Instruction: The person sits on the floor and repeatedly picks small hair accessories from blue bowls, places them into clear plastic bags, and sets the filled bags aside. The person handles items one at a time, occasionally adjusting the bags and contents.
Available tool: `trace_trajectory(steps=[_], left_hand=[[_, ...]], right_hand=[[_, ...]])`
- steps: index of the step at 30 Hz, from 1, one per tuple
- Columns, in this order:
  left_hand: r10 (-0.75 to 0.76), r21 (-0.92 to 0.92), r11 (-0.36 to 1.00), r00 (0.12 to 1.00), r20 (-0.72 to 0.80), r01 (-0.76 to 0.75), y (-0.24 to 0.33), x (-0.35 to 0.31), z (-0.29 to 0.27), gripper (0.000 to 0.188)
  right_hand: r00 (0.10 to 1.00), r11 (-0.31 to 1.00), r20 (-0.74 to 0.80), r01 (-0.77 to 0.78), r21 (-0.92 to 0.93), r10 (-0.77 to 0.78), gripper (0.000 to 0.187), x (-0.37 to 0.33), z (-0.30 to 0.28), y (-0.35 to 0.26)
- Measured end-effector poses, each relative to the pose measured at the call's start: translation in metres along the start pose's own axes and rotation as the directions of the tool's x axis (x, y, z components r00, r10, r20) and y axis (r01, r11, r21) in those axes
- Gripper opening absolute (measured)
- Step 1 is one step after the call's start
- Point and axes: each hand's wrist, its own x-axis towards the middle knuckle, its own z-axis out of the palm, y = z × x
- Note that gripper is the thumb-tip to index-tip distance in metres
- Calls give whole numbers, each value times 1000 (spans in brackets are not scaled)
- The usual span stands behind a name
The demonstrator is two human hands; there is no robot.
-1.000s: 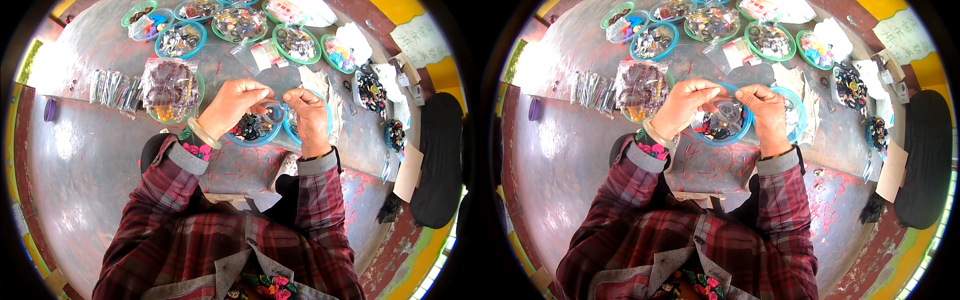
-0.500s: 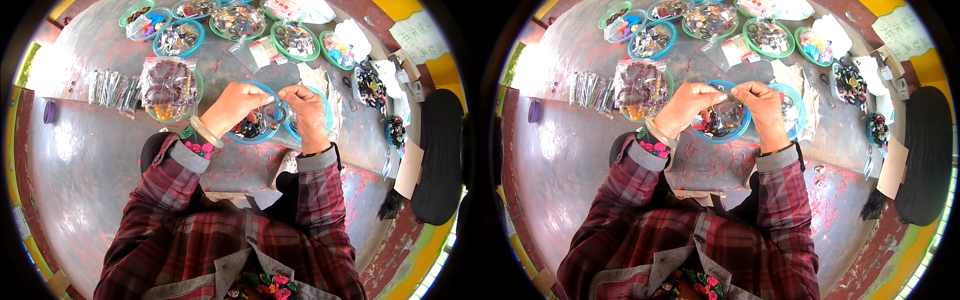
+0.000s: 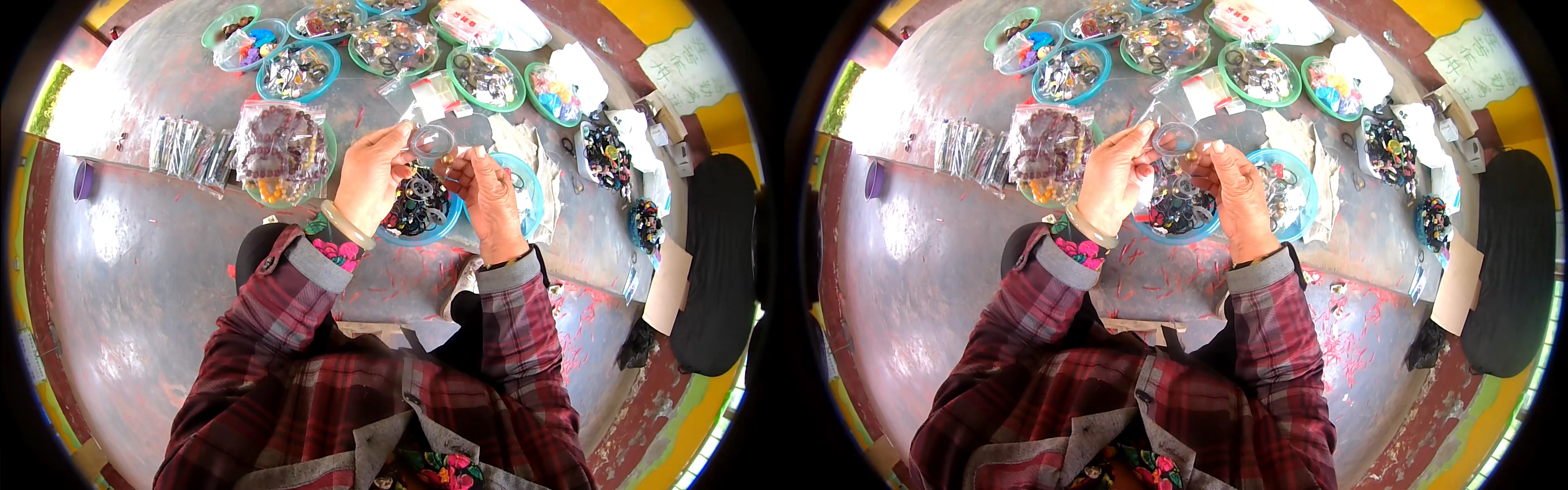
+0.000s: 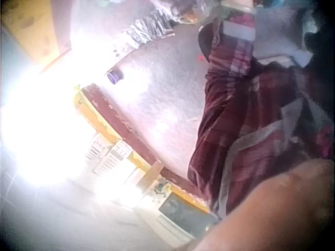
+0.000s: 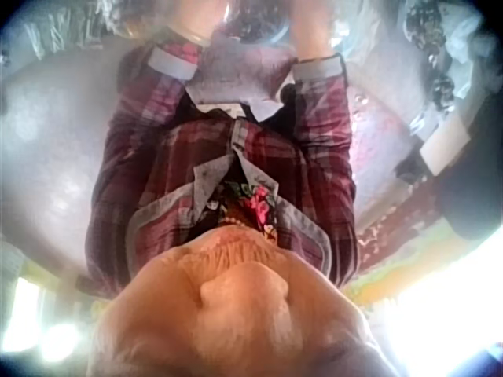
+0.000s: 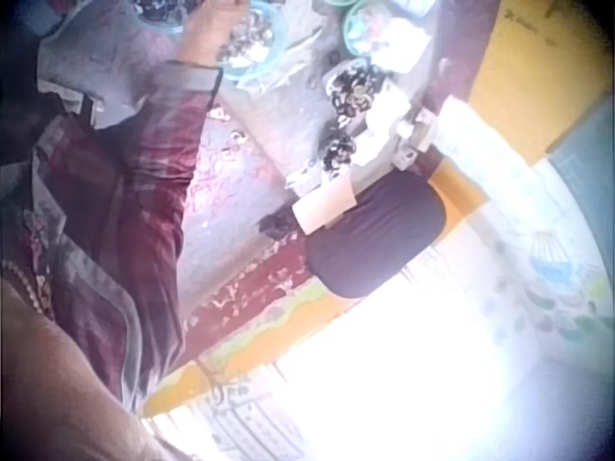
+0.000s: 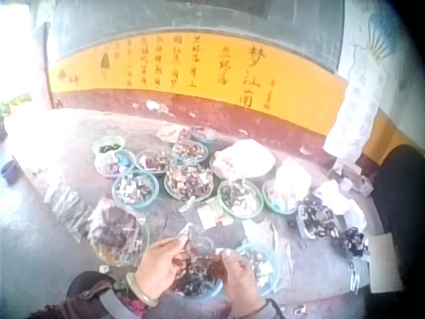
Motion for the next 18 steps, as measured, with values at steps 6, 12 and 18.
trace_trajectory(steps=[6,12,18], left_hand=[[-9,-35,999,999,44,11,-3,1,-2,27],[57,155,986,998,6,-58,3,-1,2,31],[151,518,819,963,222,-248,10,5,-1,31]], right_hand=[[1000,998,-12,0,-56,0,18,5,-1,8],[993,978,-14,117,-171,-121,12,7,-8,-2],[985,861,24,160,-483,-170,18,4,-13,-10]])
